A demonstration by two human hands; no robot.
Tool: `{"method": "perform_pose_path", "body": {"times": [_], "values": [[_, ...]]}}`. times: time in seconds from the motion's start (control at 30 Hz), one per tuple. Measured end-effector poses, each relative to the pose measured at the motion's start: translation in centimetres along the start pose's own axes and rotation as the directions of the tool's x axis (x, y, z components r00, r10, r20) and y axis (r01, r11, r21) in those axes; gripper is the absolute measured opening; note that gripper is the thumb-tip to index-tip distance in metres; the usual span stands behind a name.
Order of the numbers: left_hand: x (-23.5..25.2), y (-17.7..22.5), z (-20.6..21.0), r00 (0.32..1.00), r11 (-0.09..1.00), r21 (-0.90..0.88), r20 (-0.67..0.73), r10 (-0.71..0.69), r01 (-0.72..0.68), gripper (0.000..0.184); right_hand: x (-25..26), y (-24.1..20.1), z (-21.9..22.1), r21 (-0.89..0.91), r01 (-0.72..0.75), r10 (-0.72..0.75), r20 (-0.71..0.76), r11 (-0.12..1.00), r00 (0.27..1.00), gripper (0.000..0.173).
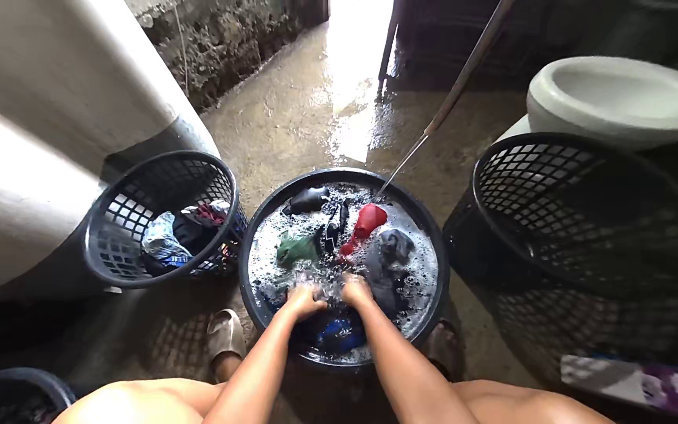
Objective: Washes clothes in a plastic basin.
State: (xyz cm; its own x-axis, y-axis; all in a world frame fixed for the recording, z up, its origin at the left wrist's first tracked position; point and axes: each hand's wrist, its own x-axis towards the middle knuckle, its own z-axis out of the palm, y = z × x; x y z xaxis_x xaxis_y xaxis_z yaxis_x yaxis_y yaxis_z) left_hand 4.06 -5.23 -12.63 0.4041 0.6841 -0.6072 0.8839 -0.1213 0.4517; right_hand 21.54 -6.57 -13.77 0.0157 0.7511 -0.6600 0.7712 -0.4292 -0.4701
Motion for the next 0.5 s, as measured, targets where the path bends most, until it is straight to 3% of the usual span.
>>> {"method": "perform_pose_path", "body": {"times": [0.13,0.23,0.3,0.37,0.43,0.5], "values": [[-1.6,0.6,-1.1,0.938,0.899,-0.332,-0.290,0.190,-0.285,0.117,-4.3,-5.1,-7.1,0.321,0.305,-0.290,-0.095,0.897,0.952,0.037],[-2.0,1.3,-1.0,0.920,0.859,-0.416,-0.365,0.144,-0.299,0.133,-11.6,-7.5,-12.4,0.465,0.584,-0.500,-0.303,0.665,0.811,0.021],[-2.0,1.4,-0.9,0.896,0.871,-0.405,-0.436,0.083,-0.278,0.116,-15.6,-7.6,-14.6,0.446,0.734,-0.556,-0.480,0.512,0.679,0.016],[-2.5,2.2,-2.1,0.846,0.825,-0.470,-0.533,0.018,-0.314,0.080,-17.2,-7.2,-15.9,0.415,0.773,-0.520,-0.576,0.479,0.631,0.016],[-3.7,3.6,-3.9,0.802,0.666,-0.608,-0.596,-0.022,-0.433,0.045,-15.8,-6.4,-15.8,0.389,0.747,-0.484,-0.582,0.539,0.653,0.017],[-5.7,5.7,-5.7,0.790,0.486,-0.694,-0.613,-0.010,-0.532,0.033,-12.1,-5.4,-14.8,0.312,0.648,-0.469,-0.485,0.695,0.738,0.023]]}}
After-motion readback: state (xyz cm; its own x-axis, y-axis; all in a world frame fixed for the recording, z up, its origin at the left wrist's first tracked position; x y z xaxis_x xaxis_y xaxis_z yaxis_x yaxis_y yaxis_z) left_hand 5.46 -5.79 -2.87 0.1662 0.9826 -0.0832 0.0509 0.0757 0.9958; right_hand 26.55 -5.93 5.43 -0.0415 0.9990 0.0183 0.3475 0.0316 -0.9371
